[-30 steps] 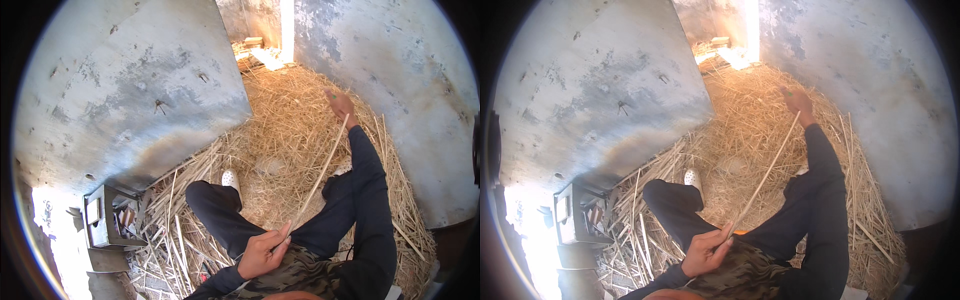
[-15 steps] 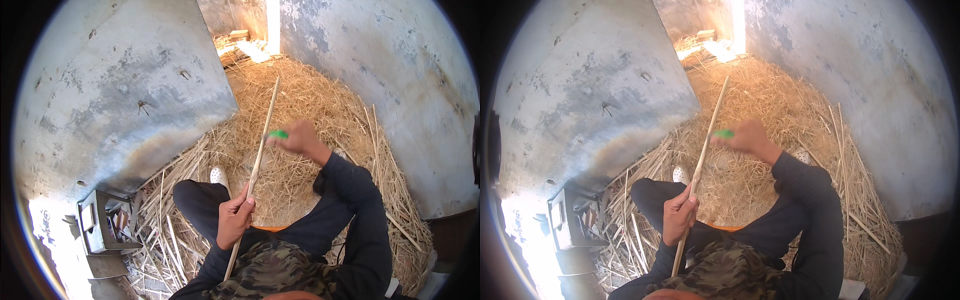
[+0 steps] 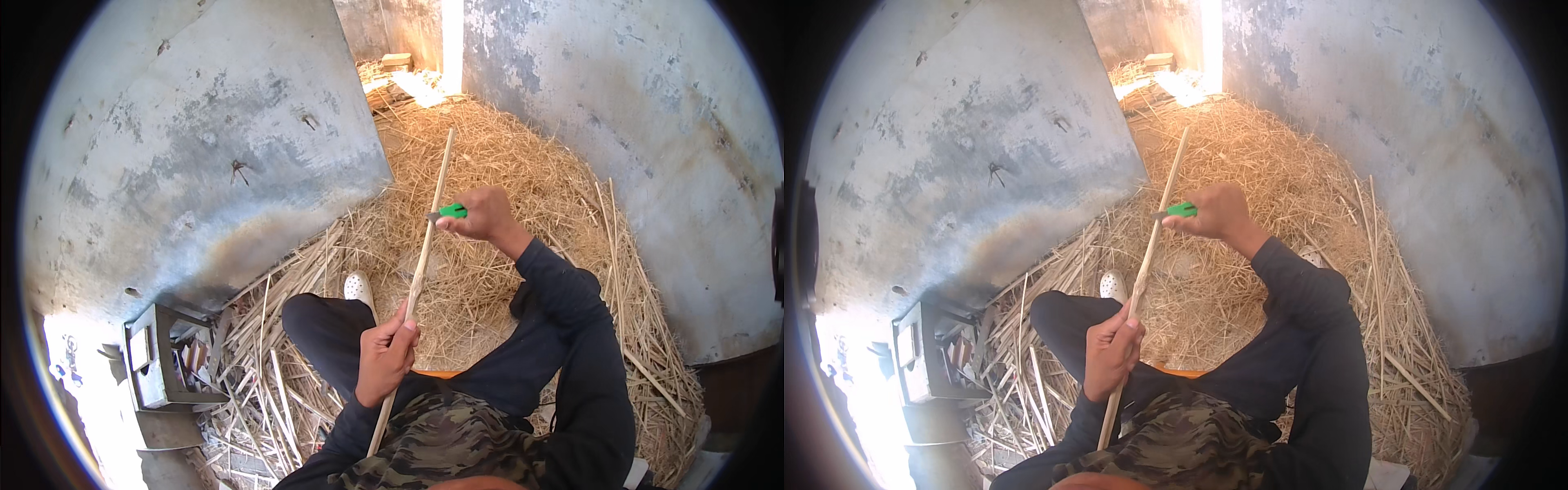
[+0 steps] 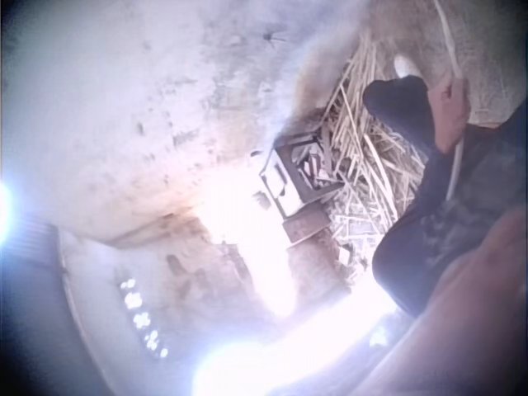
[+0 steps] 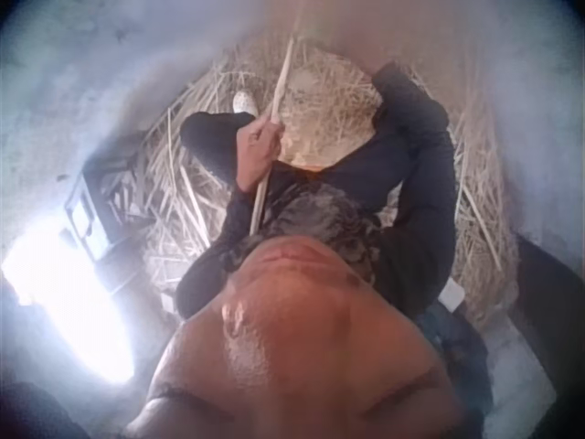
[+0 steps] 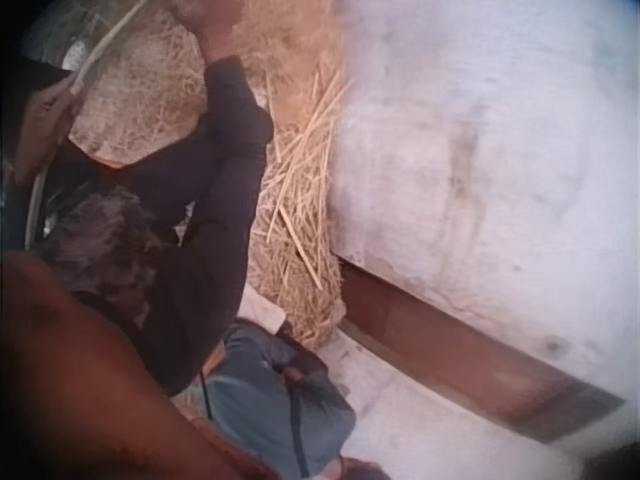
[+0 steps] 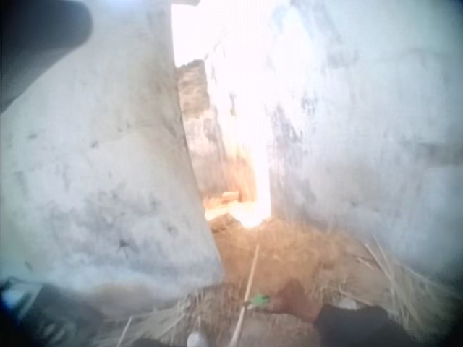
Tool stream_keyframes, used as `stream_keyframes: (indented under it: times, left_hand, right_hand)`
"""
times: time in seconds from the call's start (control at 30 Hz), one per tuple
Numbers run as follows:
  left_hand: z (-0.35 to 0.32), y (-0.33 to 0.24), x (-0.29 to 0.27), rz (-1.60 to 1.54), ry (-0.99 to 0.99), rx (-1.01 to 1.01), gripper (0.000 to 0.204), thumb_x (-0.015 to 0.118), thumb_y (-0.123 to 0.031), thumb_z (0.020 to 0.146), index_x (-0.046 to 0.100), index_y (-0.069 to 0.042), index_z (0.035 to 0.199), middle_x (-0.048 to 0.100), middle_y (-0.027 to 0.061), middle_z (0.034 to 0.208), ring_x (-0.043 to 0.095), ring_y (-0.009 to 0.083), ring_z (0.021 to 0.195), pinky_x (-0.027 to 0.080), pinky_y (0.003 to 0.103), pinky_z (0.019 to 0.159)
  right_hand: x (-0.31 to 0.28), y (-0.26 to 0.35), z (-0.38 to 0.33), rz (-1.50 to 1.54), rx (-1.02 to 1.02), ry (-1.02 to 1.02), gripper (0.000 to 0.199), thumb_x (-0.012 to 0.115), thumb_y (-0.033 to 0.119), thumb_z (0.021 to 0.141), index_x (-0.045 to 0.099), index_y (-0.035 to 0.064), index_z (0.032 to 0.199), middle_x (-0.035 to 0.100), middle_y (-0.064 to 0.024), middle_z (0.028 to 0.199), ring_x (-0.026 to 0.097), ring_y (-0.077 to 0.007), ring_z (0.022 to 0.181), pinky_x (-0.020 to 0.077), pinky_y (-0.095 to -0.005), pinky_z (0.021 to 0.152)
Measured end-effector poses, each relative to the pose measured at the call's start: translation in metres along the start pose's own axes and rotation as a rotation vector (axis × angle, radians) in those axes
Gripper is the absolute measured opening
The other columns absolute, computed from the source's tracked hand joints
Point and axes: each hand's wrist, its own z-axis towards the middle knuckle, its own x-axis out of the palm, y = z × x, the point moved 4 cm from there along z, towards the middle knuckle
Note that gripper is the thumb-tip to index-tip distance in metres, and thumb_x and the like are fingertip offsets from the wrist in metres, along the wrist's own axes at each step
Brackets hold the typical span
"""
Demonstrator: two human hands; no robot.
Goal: The person sits on a straw-covered floor and uses a green utility knife to strip and smooth a long bamboo stick. They then switch to a machete to further shape and smooth the stick's surface. The person continues to refine the bamboo stick using the utility knife.
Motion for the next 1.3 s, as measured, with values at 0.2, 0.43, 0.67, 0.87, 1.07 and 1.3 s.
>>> stream_keyframes:
  times: [0.2,0.43,0.67,0.87,1.07,1.3]
  left_hand:
    - [-0.018,0.01,0.002,-0.014,0.036,-0.079,0.039,0.052,-0.012,0.1,0.05,0.0,0.136,0.051,-0.0014,0.072,0.039,0.0008,0.046,0.031,0.018,0.041]
    - [-0.005,0.019,-0.01,-0.033,0.076,-0.108,0.038,0.048,-0.016,0.101,0.051,-0.001,0.136,0.051,0.0009,0.072,0.04,0.0038,0.045,0.033,0.018,0.041]
    - [-0.044,0.003,-0.003,0.026,0.157,-0.2,0.038,0.047,-0.02,0.101,0.051,0.003,0.131,0.05,0.001,0.067,0.04,0.0043,0.041,0.032,0.018,0.038]
    - [0.006,0.017,-0.024,-0.142,0.068,-0.118,0.036,0.045,-0.025,0.103,0.054,0.001,0.126,0.055,0.0015,0.068,0.043,0.0051,0.04,0.035,0.017,0.038]
    - [0.024,0.008,-0.021,-0.204,0.089,-0.08,0.038,0.043,-0.028,0.104,0.053,0.003,0.122,0.051,0.001,0.062,0.041,0.006,0.038,0.035,0.018,0.037]
    - [0.019,0.015,-0.008,-0.439,0.123,-0.173,0.035,0.034,-0.027,0.106,0.05,0.003,0.118,0.038,-0.0027,0.054,0.031,0.0061,0.032,0.03,0.021,0.04]
  right_hand:
    - [-0.007,-0.057,0.021,-0.076,0.161,-0.052,0.077,0.04,0.082,0.082,0.05,0.0128,0.048,0.038,0.0007,0.041,0.04,-0.0148,0.036,0.0296,-0.0347,0.035]
    - [-0.011,-0.087,0.028,-0.205,0.281,0.052,0.078,0.035,0.081,0.084,0.049,0.0134,0.049,0.037,0.0022,0.043,0.038,-0.0125,0.037,0.0272,-0.032,0.036]
    - [-0.02,-0.173,0.008,-0.14,0.717,0.026,0.073,0.037,0.074,0.09,0.057,0.0109,0.058,0.032,0.0036,0.047,0.032,-0.0134,0.04,0.0243,-0.0321,0.039]
    - [-0.026,-0.05,0.008,0.146,0.293,0.052,0.064,0.047,0.068,0.09,0.063,0.009,0.071,0.039,0.0011,0.048,0.039,-0.0148,0.042,0.0313,-0.0333,0.042]
    - [-0.025,0.051,-0.026,0.089,-0.141,0.052,0.07,0.049,0.074,0.083,0.06,0.0111,0.056,0.048,-0.0007,0.047,0.047,-0.0144,0.04,0.035,-0.0317,0.039]
    - [-0.02,0.039,-0.012,0.122,-0.019,0.055,0.074,0.052,0.079,0.077,0.061,0.0097,0.053,0.043,-0.0051,0.039,0.046,-0.0232,0.035,0.0348,-0.0368,0.037]
